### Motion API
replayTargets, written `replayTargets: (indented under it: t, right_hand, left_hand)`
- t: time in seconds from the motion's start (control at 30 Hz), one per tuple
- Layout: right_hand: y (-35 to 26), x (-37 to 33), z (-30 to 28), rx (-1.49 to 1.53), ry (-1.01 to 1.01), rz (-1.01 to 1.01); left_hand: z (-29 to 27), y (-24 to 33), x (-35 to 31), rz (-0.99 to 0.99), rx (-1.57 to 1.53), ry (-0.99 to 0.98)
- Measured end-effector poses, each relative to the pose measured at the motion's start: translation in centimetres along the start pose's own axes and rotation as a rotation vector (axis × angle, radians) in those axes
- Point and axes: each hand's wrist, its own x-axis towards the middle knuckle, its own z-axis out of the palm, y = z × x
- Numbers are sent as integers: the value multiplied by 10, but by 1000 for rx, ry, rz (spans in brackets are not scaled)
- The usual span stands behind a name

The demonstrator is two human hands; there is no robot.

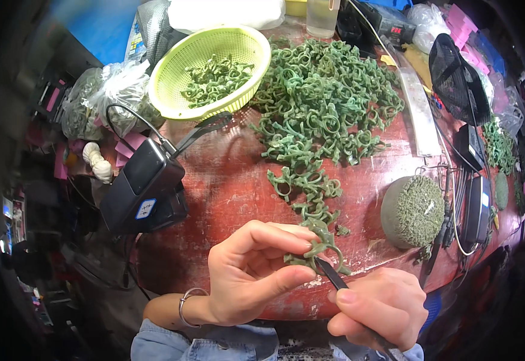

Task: Using a heated tool to join small green plastic vine segments together.

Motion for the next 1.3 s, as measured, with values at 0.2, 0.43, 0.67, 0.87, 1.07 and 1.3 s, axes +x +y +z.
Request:
replayTargets:
  t: [0.2, 0.43, 0.67, 0.87, 1.07, 1.3]
  right_hand:
    - [-10, -9, -10, -2, -63, 83]
    - [-27, 12, -13, -99, -118, 201]
    - [1, -3, -11, 102, -58, 101]
    - [-5, -8, -2, 17, -5, 159]
    - [-12, -8, 3, 11, 59, 275]
    - [-5, -4, -2, 89, 46, 276]
  left_hand:
    - [3, 1, -2, -22, 11, 12]
    - [3, 0, -3, -20, -2, 8]
    - [5, 3, -2, -38, -5, 0]
    - [4, 0, -2, -4, 44, -2]
    - [-5, -4, -1, 28, -151, -106]
    - [-9, 2, 1, -81, -171, -138]
